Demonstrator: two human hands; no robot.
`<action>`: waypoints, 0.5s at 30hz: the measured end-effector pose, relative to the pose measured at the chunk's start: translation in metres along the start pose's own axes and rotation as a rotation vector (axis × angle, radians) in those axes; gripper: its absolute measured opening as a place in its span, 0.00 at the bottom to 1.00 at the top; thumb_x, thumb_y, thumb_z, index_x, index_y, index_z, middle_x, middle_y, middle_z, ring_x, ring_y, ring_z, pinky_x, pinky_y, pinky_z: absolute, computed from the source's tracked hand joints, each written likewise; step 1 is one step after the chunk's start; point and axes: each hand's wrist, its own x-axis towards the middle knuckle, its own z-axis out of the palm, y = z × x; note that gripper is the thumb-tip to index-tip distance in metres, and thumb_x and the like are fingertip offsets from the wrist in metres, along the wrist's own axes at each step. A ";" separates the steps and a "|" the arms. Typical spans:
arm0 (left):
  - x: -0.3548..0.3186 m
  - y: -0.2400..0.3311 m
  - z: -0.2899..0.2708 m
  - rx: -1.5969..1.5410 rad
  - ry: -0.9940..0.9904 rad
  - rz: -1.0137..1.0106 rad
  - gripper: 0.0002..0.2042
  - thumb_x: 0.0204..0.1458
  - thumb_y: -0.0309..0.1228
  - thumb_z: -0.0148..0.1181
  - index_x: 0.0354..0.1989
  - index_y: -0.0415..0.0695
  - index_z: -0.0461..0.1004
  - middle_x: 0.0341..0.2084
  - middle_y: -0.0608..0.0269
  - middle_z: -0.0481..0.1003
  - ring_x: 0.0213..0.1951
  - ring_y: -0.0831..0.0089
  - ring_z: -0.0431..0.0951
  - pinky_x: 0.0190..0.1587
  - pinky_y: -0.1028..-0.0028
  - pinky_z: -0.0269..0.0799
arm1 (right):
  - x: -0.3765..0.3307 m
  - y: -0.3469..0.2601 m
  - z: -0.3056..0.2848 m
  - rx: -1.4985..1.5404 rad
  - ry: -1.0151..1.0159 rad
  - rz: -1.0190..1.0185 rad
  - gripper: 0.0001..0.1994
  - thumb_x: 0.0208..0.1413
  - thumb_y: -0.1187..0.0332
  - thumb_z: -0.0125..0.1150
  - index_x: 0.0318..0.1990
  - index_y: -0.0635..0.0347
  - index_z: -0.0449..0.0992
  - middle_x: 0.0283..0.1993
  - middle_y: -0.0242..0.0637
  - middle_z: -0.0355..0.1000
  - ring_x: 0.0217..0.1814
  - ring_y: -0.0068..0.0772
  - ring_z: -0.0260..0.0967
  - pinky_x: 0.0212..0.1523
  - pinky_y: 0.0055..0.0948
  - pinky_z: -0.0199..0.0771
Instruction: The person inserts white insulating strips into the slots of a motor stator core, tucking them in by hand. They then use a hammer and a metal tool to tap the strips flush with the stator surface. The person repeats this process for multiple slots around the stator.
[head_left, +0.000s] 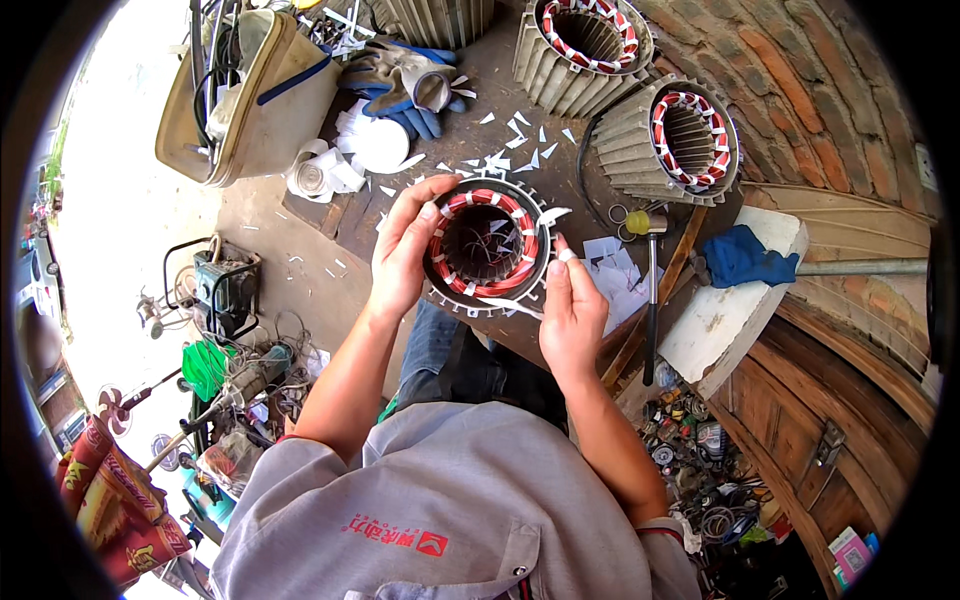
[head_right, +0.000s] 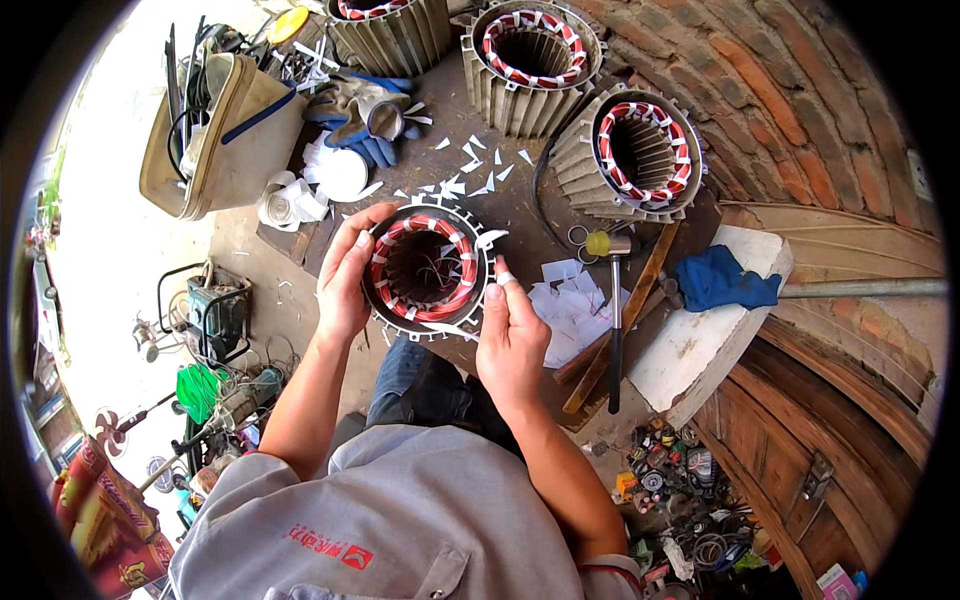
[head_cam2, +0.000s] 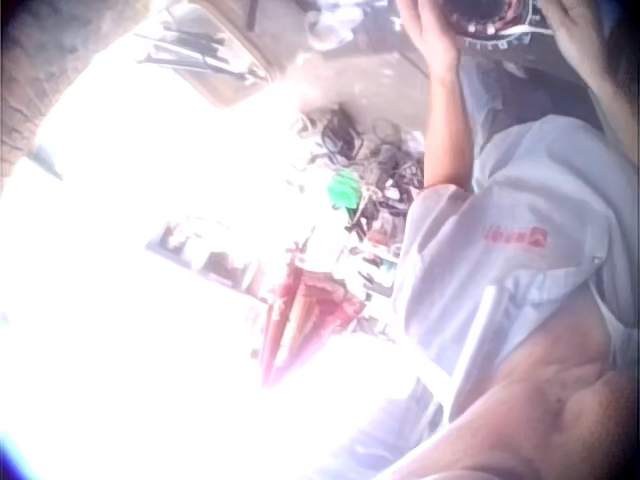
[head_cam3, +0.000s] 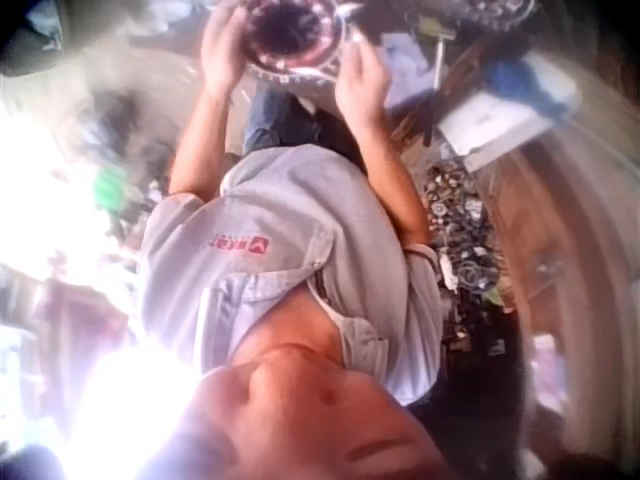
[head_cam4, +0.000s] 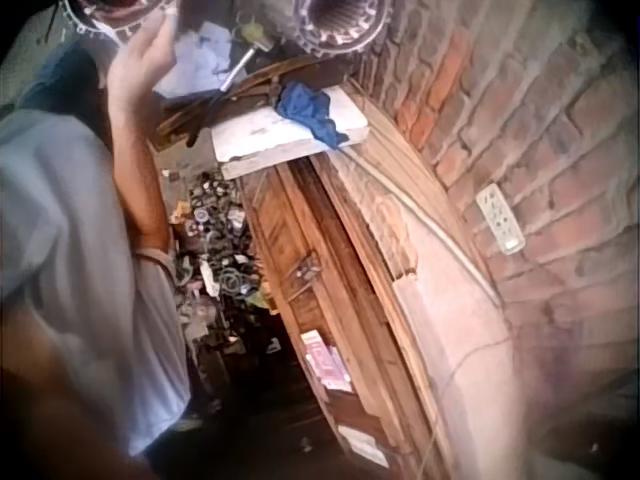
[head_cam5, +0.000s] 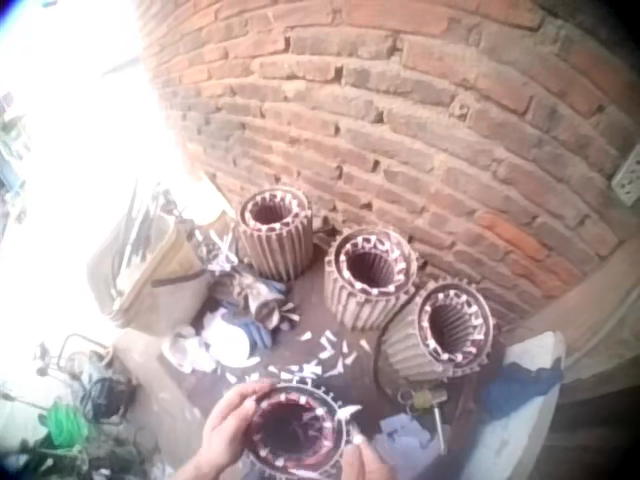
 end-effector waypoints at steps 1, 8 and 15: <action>0.013 0.006 -0.007 0.072 -0.097 -0.027 0.17 0.68 0.33 0.44 0.59 0.35 0.69 0.57 0.56 0.70 0.57 0.71 0.72 0.61 0.72 0.66 | -0.016 0.003 0.001 0.065 0.003 0.080 0.18 0.70 0.65 0.51 0.61 0.67 0.73 0.25 0.26 0.64 0.25 0.14 0.54 0.25 0.21 0.57; 0.027 0.030 -0.011 0.532 -0.217 0.130 0.18 0.66 0.36 0.50 0.56 0.36 0.72 0.54 0.53 0.74 0.57 0.66 0.72 0.62 0.67 0.65 | -0.060 -0.012 -0.027 0.571 0.134 0.266 0.26 0.74 0.58 0.37 0.63 0.74 0.66 0.60 0.57 0.71 0.40 0.32 0.77 0.41 0.29 0.79; -0.024 0.073 0.037 0.938 -0.929 0.513 0.20 0.54 0.33 0.64 0.54 0.39 0.72 0.38 0.55 0.79 0.44 0.60 0.79 0.64 0.52 0.62 | -0.115 -0.121 -0.081 0.153 -0.124 -0.033 0.24 0.72 0.56 0.42 0.53 0.74 0.73 0.53 0.64 0.74 0.34 0.41 0.79 0.43 0.35 0.79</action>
